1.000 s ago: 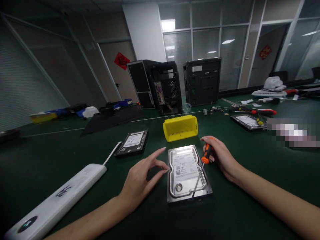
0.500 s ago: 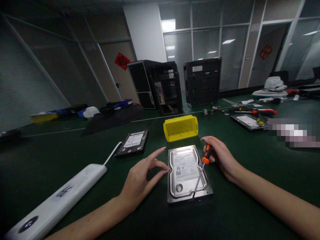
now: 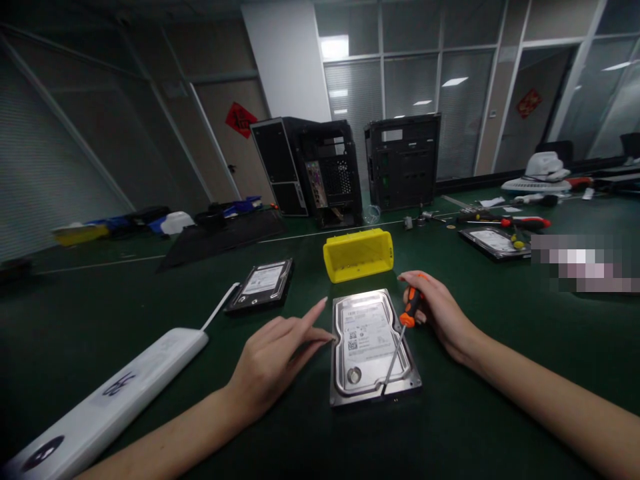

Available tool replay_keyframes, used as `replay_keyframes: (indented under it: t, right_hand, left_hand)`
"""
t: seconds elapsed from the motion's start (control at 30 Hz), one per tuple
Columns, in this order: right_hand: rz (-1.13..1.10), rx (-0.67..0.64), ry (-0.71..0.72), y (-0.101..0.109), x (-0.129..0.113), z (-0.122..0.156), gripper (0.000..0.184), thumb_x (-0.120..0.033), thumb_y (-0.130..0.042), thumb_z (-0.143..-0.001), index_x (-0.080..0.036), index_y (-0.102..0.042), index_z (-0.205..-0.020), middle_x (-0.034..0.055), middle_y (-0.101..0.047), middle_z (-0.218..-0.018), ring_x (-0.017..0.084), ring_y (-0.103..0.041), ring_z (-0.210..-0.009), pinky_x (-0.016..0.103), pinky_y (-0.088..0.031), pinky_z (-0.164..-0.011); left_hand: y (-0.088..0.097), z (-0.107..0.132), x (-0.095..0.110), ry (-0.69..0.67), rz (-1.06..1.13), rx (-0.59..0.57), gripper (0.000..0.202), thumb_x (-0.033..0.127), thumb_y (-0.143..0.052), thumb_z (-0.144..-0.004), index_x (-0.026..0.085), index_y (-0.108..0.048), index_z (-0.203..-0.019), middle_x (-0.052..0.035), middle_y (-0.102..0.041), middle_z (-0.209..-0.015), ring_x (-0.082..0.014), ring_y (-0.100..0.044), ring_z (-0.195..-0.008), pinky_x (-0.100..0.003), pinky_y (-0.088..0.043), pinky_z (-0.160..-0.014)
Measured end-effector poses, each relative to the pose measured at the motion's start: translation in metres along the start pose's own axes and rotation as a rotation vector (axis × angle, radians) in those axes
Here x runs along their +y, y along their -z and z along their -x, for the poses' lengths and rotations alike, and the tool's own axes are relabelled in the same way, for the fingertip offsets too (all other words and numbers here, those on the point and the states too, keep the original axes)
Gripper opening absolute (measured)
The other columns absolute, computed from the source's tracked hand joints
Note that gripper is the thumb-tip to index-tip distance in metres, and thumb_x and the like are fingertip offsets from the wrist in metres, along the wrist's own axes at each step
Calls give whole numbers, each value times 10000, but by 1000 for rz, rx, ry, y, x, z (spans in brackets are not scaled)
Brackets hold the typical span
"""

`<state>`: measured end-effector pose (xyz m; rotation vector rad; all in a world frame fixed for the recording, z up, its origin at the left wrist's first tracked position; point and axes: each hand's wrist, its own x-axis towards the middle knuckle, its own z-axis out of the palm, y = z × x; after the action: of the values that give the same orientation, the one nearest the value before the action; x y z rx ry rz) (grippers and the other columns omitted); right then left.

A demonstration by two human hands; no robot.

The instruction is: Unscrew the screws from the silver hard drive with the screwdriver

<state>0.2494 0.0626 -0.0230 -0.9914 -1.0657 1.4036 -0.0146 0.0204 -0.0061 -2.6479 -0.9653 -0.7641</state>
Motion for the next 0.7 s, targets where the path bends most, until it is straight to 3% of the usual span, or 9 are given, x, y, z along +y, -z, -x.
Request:
replay_keyframes:
  t: [0.37, 0.7]
  right_hand:
    - [9, -6, 3, 0, 1, 0, 293, -422, -533, -806, -172, -551, -958, -44, -498, -586, 35, -330, -407, 188, -247, -404]
    - [2, -1, -4, -1, -1, -1, 295, -426, -540, -798, -177, -555, -955, -43, -504, -596, 37, -341, -403, 187, -239, -387]
  left_hand:
    - [2, -1, 3, -4, -26, 30, 610, 171, -553, -866, 160, -235, -1387, -10, -702, -962, -142, -613, -764, -295, -443, -653]
    - [6, 0, 1, -95, -30, -23, 651, 178, -539, -853, 167, -190, -1402, -37, -674, -1087, -158, -632, -923, -311, -472, -726]
